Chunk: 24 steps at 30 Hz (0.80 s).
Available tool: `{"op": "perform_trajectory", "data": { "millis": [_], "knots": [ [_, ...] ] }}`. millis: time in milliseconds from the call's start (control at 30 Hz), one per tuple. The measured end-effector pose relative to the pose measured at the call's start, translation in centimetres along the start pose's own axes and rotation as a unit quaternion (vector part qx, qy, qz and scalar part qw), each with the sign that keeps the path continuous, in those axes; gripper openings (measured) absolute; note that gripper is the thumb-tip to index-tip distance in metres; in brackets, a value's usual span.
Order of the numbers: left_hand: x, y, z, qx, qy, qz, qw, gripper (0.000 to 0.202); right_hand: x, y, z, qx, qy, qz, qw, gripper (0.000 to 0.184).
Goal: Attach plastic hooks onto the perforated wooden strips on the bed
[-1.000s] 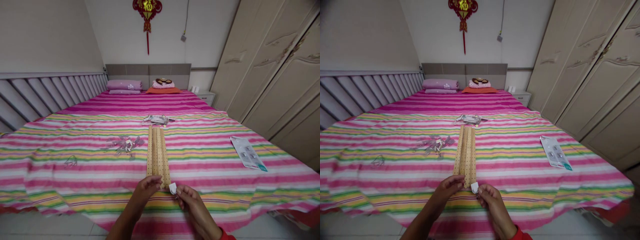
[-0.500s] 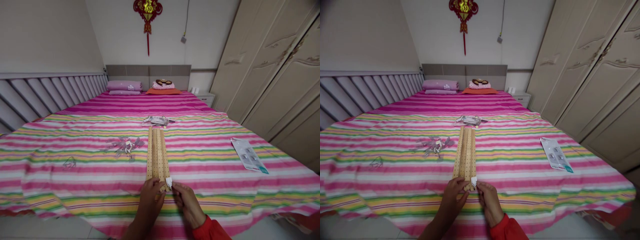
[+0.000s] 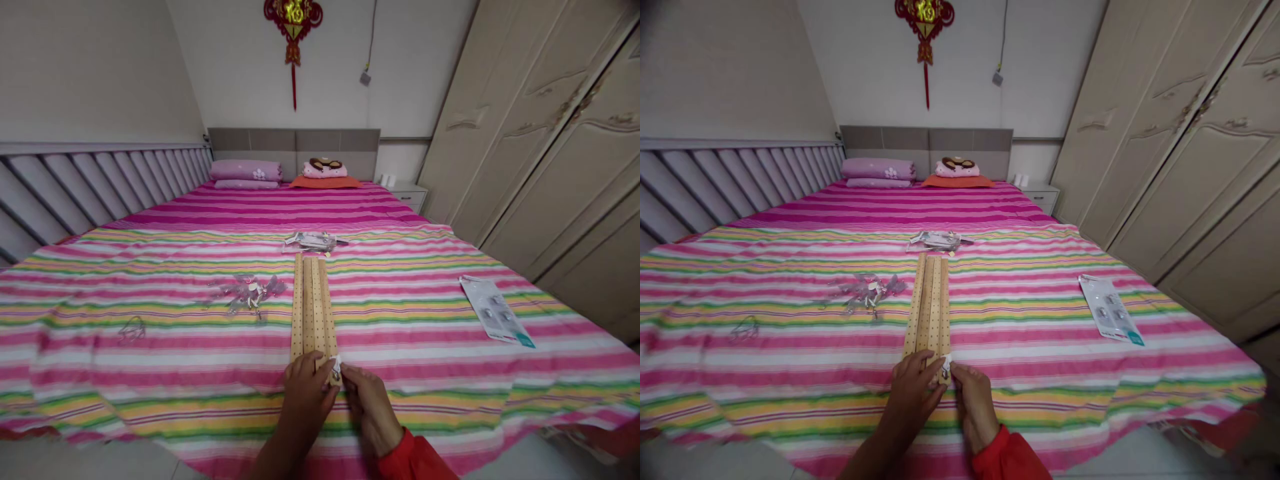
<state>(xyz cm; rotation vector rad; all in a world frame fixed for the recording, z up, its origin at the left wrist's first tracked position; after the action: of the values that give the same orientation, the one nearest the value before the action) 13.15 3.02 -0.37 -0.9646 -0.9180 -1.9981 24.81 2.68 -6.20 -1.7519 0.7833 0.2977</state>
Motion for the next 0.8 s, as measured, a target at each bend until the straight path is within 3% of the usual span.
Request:
{"op": "perform_trajectory", "data": {
  "millis": [67, 200, 800],
  "knots": [
    [0.0, 0.2, 0.0, -0.001, 0.009, 0.008, 1.0, 0.038, 0.5, 0.4, 0.2, -0.008, 0.031, 0.023, 0.999, 0.02],
    [-0.1, 0.3, -0.1, -0.004, 0.017, 0.025, 1.0, 0.032, 0.6, 0.7, 0.5, -0.019, 0.027, 0.016, 0.999, 0.017],
    [0.5, 1.3, 0.5, -0.008, 0.028, 0.006, 1.0, 0.019, 1.7, 1.7, 1.4, -0.097, 0.023, -0.079, 0.992, 0.035]
  ]
}}
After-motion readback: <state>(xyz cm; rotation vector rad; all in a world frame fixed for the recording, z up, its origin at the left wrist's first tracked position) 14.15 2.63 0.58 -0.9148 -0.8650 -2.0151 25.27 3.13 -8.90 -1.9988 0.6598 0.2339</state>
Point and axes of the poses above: each hand's wrist, its own z-axis towards the middle knuckle, its own x-axis out of the back of the hand, y = z × x, the point moved 9 cm from there along z, towards the middle knuckle, and after that the axes turned 6 degrees about z, right-handed, at the moved point
